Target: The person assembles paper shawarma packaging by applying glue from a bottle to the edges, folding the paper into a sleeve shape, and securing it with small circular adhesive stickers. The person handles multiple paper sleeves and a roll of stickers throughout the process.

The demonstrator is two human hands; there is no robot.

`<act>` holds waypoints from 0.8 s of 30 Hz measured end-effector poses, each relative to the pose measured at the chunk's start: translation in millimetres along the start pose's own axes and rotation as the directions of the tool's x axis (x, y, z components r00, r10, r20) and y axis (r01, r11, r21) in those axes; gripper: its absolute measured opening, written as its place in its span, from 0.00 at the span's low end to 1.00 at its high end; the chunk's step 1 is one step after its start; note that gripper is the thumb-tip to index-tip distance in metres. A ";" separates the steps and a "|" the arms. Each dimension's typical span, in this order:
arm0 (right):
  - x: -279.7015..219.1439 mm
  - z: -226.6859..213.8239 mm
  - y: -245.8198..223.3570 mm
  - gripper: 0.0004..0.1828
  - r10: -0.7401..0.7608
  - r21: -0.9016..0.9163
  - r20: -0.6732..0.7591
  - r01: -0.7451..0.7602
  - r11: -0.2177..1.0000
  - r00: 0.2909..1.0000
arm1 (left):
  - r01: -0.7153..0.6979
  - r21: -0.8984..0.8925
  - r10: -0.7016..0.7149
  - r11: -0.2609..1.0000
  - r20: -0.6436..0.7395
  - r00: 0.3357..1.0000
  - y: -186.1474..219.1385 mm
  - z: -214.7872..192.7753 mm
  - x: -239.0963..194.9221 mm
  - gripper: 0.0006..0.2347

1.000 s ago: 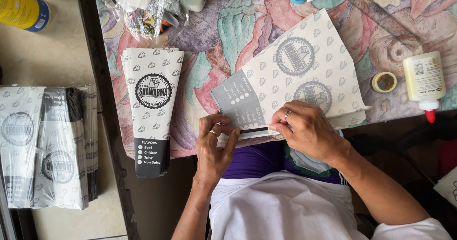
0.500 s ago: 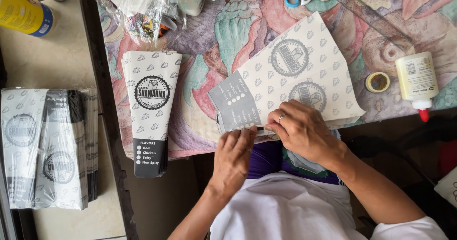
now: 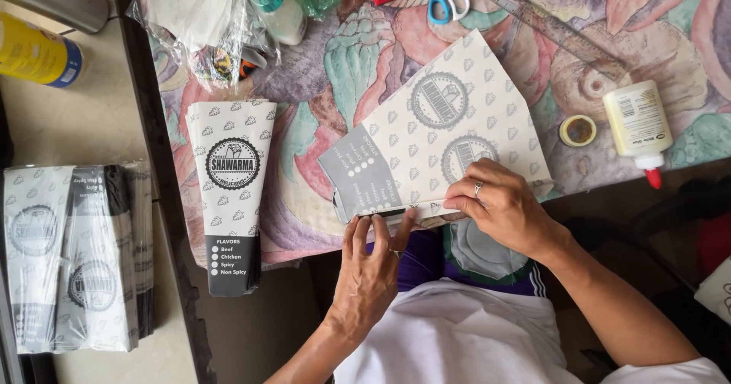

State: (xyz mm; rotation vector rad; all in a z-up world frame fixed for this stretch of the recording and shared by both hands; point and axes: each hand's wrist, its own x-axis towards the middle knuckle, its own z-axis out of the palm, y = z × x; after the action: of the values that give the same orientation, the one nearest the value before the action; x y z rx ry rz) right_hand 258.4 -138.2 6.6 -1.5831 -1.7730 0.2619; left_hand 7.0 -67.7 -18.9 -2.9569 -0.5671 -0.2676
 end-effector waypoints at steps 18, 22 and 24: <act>0.2 6.1 -5.0 0.11 0.193 -0.220 -0.015 -0.191 0.957 0.981 | 0.057 0.158 -0.066 0.986 0.047 0.997 17.1 -15.1 20.3 0.40; -9.0 -17.0 -6.0 0.09 0.075 -0.381 0.047 -0.051 0.923 0.996 | 0.085 0.276 -0.103 0.958 0.052 0.993 24.2 -7.2 20.9 0.43; -14.6 -24.0 -1.7 0.07 0.051 -0.334 0.054 -0.030 0.942 0.997 | 0.090 0.287 -0.111 0.954 0.058 0.992 26.5 -5.0 20.0 0.44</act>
State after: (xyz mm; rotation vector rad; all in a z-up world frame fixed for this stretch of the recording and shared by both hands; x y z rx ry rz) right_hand 271.8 -159.5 19.1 -1.8662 -1.9103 0.0284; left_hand 34.5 -85.8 -12.3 -2.6735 -0.7020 -0.0771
